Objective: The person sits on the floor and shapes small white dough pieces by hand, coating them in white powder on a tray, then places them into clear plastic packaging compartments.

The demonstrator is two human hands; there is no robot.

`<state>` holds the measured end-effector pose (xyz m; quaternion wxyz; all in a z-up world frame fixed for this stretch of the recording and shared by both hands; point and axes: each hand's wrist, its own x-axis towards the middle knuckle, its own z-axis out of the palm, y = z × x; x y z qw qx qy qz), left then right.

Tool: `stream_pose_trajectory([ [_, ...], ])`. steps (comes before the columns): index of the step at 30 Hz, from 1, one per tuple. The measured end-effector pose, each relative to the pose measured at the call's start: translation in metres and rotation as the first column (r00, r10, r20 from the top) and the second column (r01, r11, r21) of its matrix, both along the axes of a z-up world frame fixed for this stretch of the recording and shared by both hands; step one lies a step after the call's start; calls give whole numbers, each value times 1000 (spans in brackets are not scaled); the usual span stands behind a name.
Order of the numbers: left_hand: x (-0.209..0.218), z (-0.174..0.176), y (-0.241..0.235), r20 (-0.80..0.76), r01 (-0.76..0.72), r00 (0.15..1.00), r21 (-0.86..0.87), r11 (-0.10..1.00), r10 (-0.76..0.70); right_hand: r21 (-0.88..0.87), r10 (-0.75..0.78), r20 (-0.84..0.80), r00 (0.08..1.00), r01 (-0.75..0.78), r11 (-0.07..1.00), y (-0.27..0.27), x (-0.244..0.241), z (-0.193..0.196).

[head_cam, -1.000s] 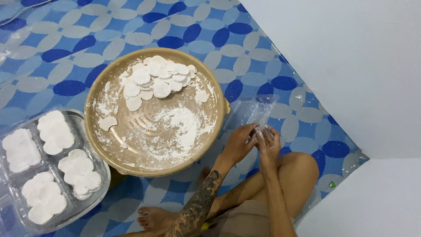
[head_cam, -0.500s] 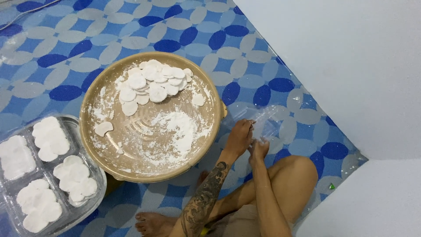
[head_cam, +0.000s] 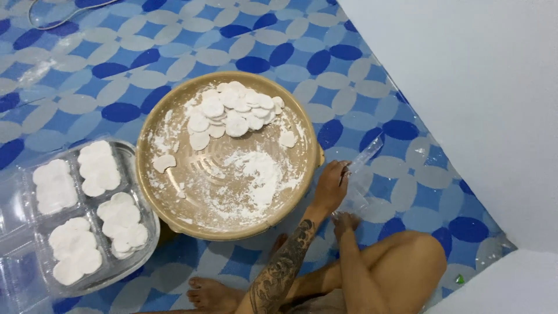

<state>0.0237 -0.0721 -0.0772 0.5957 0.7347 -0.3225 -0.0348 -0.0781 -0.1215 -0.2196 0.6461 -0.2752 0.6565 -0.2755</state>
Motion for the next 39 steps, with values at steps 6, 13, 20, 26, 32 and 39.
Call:
stream_pose_trajectory([
  [6, -15, 14, 21, 60, 32, 998, -18, 999, -31, 16, 386, -407, 828, -416, 909, -4, -18, 21],
  [13, -32, 8, 21, 215, 52, 975, 35, 998, -58, -259, 214, -758, 616, -585, 768, -66, -27, -70],
  [20, -53, 20, 18, 567, 30, 814, 181, 983, -129, -335, 318, 365, 875, -195, 922, -21, -20, 146],
  [26, -58, -12, 7, 573, 270, 753, 179, 946, -323, -396, 267, 278, 923, -143, 907, -32, -14, 141],
  [32, -42, 54, 61, 453, 277, 853, 24, 961, -257, -517, 180, 210, 961, -47, 855, -16, 3, 189],
  [39, 0, 119, 143, -135, -139, 978, 133, 981, 157, -566, 359, 212, 909, -185, 803, 22, 41, 224],
])
